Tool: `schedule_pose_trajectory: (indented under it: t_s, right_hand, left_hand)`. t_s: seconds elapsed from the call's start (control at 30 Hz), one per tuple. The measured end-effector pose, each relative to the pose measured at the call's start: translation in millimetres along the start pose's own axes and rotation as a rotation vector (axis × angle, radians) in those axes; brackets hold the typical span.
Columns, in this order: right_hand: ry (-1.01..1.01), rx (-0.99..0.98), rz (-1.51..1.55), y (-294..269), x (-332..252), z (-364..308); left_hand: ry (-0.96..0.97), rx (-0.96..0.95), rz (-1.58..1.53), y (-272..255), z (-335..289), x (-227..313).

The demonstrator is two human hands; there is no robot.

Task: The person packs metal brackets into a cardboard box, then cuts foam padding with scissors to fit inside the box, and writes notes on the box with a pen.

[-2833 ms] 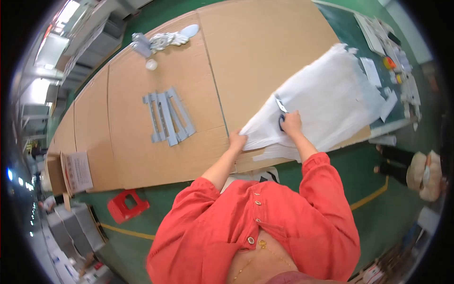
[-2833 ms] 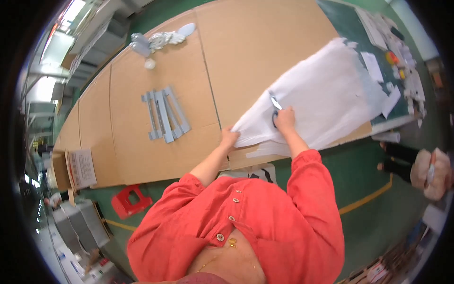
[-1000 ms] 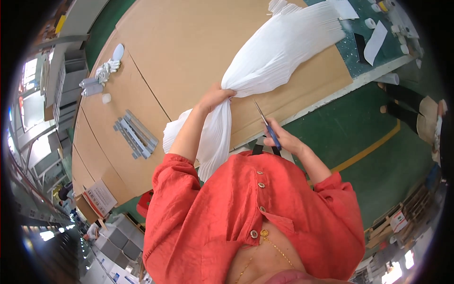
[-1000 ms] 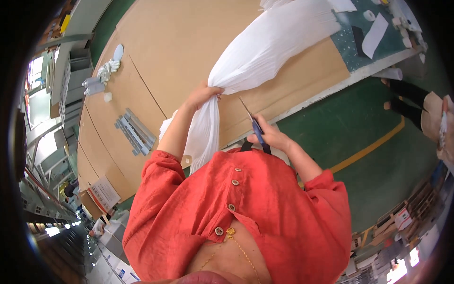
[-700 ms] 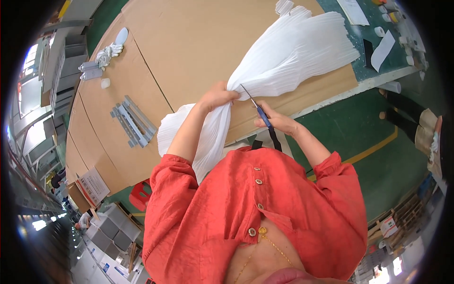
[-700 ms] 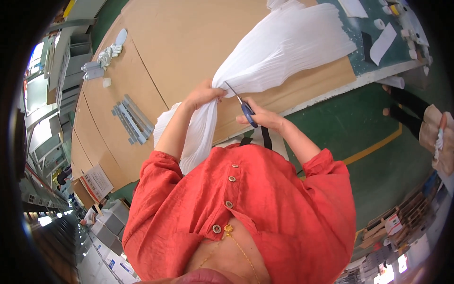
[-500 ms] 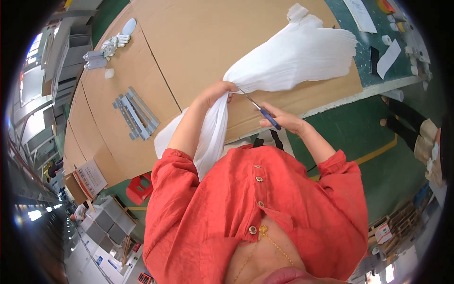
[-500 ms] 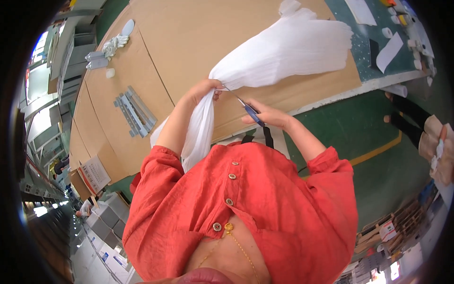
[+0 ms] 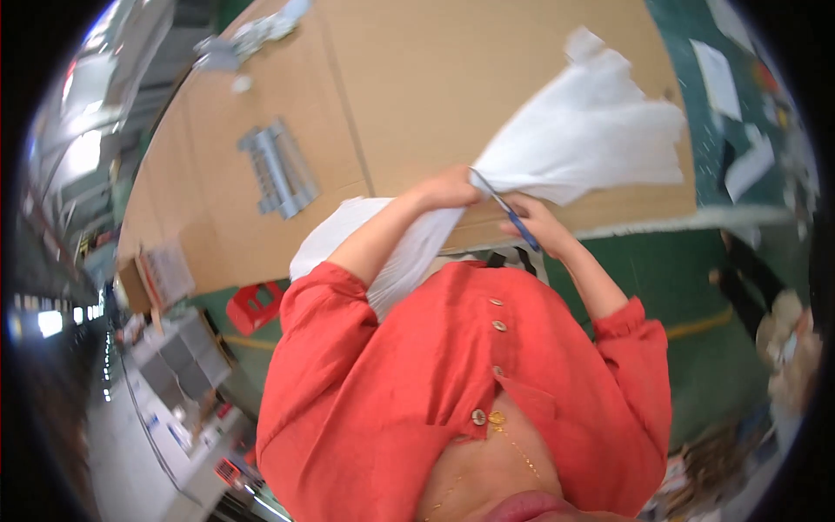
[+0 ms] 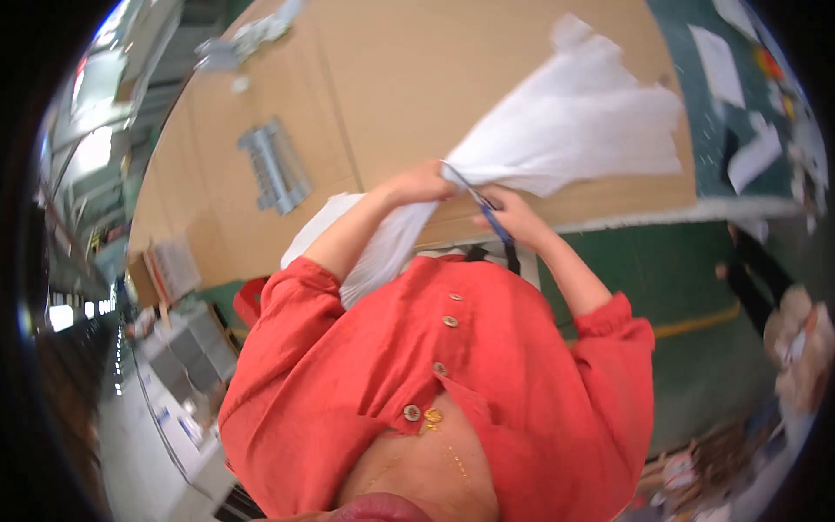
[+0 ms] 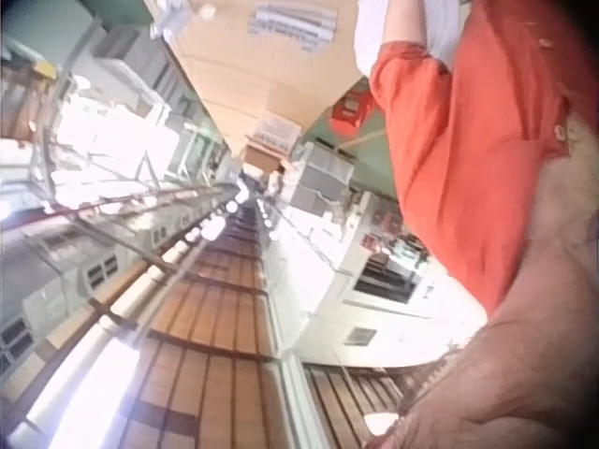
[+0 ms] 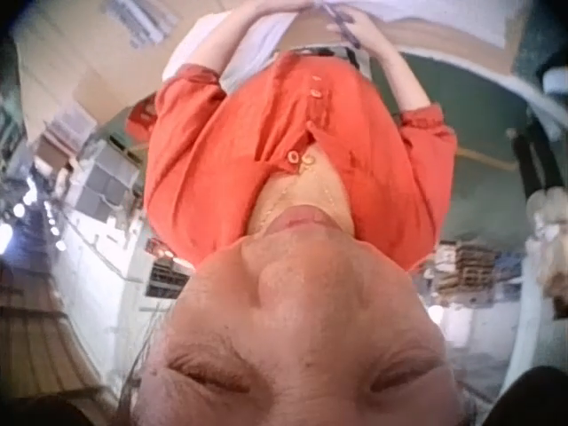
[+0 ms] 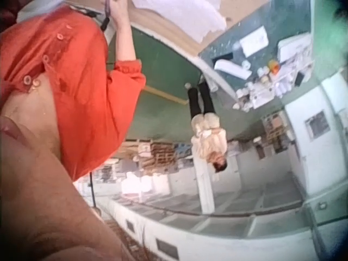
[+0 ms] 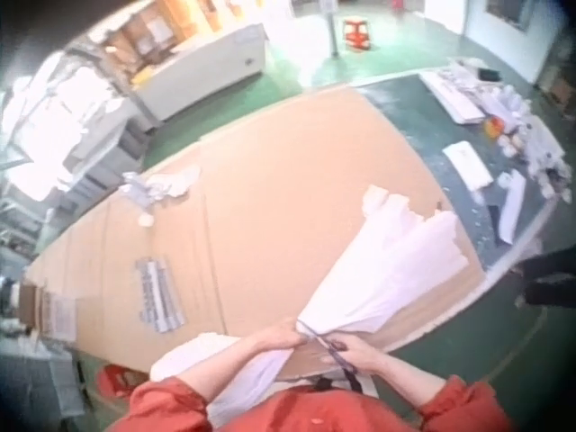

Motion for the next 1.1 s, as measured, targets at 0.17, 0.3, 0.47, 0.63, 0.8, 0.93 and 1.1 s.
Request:
schedule_pose_trajectory:
  t_s: [0.17, 0.3, 0.47, 0.63, 0.8, 0.93, 1.1]
  right_hand:
    - [0.032, -0.009, 0.101, 9, 6, -23]
    - [0.010, -0.062, 0.184, 21, -8, -27]
    - [-0.277, -0.386, 0.256, 48, -61, -45]
    - [-0.218, -0.410, 0.385, 67, -87, -65]
    - [-0.209, -0.224, 0.664, 56, -80, -64]
    - [-0.196, -0.212, 0.585, 55, -85, -65]
    - [-0.099, -0.173, 0.538, 52, -84, -69]
  left_hand:
    - [0.043, -0.030, -0.008, 2, -29, -1]
    - [0.140, 0.101, -0.018, -27, -62, 31]
    - [0.591, -0.173, -0.409, -25, -83, 83]
    - [0.268, -0.713, -0.453, 14, -97, 84]
    - [0.153, -0.345, 0.091, 11, -76, 79]
    - [0.175, -0.232, 0.482, 7, -67, 57]
    - [0.227, -0.177, 0.622, 4, -64, 59]
Point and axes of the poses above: each hand's wrist, its own z-axis towards the middle knuckle, its own y-axis out of the palm, x = y × z, the point moved 7 cm from there along z, towards the middle knuckle, and after that the axes turned 5 degrees about -z, right-handed, at the moved point
